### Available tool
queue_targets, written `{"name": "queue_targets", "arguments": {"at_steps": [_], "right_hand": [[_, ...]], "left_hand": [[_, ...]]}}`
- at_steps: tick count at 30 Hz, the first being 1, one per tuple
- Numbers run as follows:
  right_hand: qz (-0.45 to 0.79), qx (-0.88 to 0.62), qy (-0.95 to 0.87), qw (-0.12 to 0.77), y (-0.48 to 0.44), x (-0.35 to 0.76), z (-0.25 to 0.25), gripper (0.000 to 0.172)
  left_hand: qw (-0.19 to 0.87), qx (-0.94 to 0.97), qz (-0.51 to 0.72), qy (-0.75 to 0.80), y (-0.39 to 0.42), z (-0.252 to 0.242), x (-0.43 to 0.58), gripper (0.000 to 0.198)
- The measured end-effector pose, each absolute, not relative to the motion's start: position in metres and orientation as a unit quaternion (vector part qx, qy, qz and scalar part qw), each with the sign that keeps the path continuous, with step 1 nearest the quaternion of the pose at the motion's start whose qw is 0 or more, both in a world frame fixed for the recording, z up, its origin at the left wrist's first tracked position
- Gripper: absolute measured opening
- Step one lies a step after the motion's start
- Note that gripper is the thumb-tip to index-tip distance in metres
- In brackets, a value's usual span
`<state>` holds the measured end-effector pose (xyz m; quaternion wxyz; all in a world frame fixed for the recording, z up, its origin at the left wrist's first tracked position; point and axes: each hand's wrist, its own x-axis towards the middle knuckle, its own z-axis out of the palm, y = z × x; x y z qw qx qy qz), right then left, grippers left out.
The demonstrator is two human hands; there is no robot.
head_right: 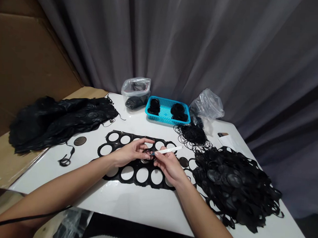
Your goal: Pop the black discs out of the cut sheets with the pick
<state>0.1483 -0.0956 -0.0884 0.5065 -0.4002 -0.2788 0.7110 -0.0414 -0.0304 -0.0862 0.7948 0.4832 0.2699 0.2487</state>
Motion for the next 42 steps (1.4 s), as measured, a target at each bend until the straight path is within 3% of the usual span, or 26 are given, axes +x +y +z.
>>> {"name": "queue_targets", "arguments": {"at_steps": [7,11,15,20,26,30,42], "right_hand": [[0.760,-0.310,-0.214,0.530,-0.097,0.156,-0.096,0.029],[0.802,-0.244,-0.237,0.490,-0.098,0.157,-0.094,0.031],[0.807,-0.270,-0.257,0.458,-0.079,0.159,-0.085,0.032],[0.639,-0.442,-0.329,0.537,-0.041,0.163,-0.091,0.033],[0.469,-0.533,-0.583,0.396,-0.042,0.155,-0.123,0.026],[0.404,-0.552,-0.635,0.360,-0.049,0.147,-0.124,0.025],[0.375,-0.569,-0.649,0.338,-0.047,0.143,-0.120,0.019]], "left_hand": [[0.785,0.497,0.255,0.268,-0.026,-0.079,-0.046,0.065],[0.750,0.549,0.250,0.273,-0.018,-0.083,-0.041,0.059],[0.649,0.632,0.271,0.326,-0.006,-0.097,-0.031,0.045],[0.455,0.764,0.271,0.368,-0.015,-0.115,-0.048,0.017],[0.262,0.881,0.181,0.349,-0.047,-0.131,-0.075,0.044],[0.107,0.925,0.119,0.343,-0.048,-0.134,-0.077,0.050],[0.095,0.927,0.100,0.350,-0.049,-0.131,-0.076,0.052]]}}
